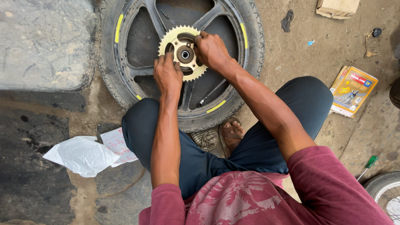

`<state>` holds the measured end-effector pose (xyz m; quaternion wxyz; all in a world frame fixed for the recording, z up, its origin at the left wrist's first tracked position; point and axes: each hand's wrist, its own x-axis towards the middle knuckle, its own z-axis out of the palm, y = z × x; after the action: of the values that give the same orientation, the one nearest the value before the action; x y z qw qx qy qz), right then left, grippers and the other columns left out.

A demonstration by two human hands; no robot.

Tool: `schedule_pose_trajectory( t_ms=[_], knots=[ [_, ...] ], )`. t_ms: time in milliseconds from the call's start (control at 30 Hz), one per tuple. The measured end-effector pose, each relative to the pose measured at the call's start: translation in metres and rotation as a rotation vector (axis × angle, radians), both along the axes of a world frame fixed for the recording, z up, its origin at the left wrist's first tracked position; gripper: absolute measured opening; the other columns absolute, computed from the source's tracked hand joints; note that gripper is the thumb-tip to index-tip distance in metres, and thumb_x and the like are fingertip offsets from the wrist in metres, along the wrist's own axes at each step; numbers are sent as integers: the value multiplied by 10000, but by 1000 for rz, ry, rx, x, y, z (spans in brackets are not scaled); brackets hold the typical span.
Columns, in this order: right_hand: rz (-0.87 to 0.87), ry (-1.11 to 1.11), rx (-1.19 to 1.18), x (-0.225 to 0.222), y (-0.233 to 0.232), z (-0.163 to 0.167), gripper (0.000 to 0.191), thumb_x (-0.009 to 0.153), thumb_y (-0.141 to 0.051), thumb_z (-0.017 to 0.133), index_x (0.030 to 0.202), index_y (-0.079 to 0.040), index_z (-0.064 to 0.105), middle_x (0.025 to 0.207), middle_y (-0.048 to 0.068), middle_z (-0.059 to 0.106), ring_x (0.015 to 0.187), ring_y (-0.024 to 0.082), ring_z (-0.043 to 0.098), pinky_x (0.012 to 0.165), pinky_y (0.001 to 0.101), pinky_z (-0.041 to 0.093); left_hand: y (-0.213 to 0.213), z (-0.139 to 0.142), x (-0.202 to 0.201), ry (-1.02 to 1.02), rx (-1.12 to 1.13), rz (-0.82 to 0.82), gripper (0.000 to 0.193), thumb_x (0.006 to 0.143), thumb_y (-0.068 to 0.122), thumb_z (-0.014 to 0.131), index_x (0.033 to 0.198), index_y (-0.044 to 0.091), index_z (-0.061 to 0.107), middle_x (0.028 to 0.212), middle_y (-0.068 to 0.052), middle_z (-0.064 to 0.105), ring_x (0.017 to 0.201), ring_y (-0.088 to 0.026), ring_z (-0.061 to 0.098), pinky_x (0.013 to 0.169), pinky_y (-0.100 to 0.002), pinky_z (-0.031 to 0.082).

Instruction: The person unpacks a new motorcycle sprocket from a paper and plastic package. They place the sprocket onto the wheel hub and use a wrench to tighten the bolts securing it to the wheel.

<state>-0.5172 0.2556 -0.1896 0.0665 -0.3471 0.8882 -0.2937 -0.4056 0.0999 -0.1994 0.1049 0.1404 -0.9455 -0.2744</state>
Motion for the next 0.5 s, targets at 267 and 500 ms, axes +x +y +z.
schedule_pose_trajectory(
  t_ms=[267, 500],
  knots=[
    [-311, -379, -34, -33, 33, -10, 282, 960, -56, 594, 1187, -130, 743, 1162, 129, 760, 935, 251, 782, 856, 363, 632, 2, -1, 4, -33, -40, 19, 350, 768, -18, 793, 1107, -6, 707, 1036, -185, 692, 978, -374, 653, 845, -473, 531],
    [413, 82, 461, -39, 52, -32, 397, 902, -81, 613, 1256, -223, 725, 1631, 85, 317, 1486, 342, 235, 1166, 588, 211, 7, -9, 0, -62, -49, 77, 306, 777, -1, 804, 1066, 20, 705, 1033, -154, 679, 993, -357, 629, 823, -466, 521]
  ],
)
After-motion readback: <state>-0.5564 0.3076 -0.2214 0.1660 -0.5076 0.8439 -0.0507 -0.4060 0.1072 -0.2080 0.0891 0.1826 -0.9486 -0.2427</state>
